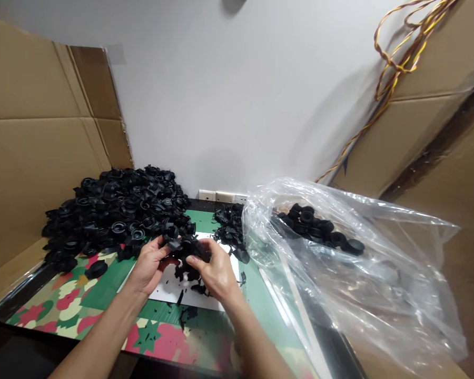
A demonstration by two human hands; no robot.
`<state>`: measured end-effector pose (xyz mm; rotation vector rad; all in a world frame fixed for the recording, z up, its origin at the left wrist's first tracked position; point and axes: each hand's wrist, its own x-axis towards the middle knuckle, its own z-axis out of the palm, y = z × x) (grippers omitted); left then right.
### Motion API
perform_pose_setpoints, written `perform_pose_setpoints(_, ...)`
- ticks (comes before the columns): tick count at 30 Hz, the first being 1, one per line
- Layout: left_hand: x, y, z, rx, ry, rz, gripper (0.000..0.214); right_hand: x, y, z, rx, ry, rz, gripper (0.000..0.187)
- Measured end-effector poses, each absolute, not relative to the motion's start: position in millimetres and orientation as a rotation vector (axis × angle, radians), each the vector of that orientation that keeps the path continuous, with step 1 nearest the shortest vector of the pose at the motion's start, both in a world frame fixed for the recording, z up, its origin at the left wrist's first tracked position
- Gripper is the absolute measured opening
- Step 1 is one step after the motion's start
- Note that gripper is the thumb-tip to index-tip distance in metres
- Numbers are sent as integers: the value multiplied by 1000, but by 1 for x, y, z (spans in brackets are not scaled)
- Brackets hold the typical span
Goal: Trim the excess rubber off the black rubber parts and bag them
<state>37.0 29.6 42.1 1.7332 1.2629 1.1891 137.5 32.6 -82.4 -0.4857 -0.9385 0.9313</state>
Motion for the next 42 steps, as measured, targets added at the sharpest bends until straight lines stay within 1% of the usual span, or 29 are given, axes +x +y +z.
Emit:
perform_pose_setpoints(3,36,33,41,1808,1238,1052,51,134,31,-76,-511,-896,932,49)
perform_pose_setpoints(5,33,37,43,1893,1342,1032,55,135,31,-75,-575,-924,907,41)
perform_pose_setpoints(6,31,38,44,1946,1433,1081,58,135,31,-75,-638,-934,880,34)
perform_pose_setpoints(8,26,38,46,2009,1559,1381,64,135,33,-78,-769,-927,784,29)
perform_pose_setpoints(10,21,33,44,2214,1585,1642,50,132,35,-81,-838,-877,536,29)
perform_pose_setpoints(11,20,29,41,2307,1565,1584,42,128,36,-82,-836,-848,350,27)
perform_pose_setpoints(12,20,24,38,2328,1597,1383,39,124,36,-82,-820,-823,158,24)
perform_pose_setpoints(13,21,20,34,2286,1611,1164,41,119,35,-82,-801,-811,-11,21)
perform_pose_setpoints(14,22,16,29,2193,1598,1017,46,114,33,-82,-786,-825,-144,18)
perform_pose_setpoints(16,25,12,20,1991,1433,965,53,104,27,-81,-771,-909,-265,14)
perform_pose_setpoints(18,25,12,15,1777,1377,1040,58,99,24,-81,-698,-1004,-251,14)
perform_pose_setpoints(20,22,15,13,1649,1347,1133,61,98,25,-83,-558,-1039,-155,14)
perform_pose_setpoints(22,17,17,13,1615,1336,1201,61,102,29,-87,-471,-977,-13,10)
perform_pose_setpoints(24,13,18,14,1620,1335,1220,61,107,35,-91,-495,-878,108,5)
perform_pose_setpoints(28,11,18,12,1593,1322,1174,61,112,40,-91,-520,-867,324,15)
perform_pose_setpoints(30,13,17,8,1578,1296,1155,61,109,40,-88,-514,-900,400,15)
perform_pose_setpoints(35,18,13,2,1586,1290,1083,58,100,38,-83,-511,-865,381,7)
perform_pose_setpoints(39,15,15,1,1671,1426,1007,65,101,38,-85,-453,-889,419,4)
perform_pose_setpoints(40,14,16,1,1728,1439,1001,64,102,38,-86,-450,-890,454,5)
perform_pose_setpoints(42,12,18,2,1923,1439,1028,59,104,39,-87,-440,-880,480,17)
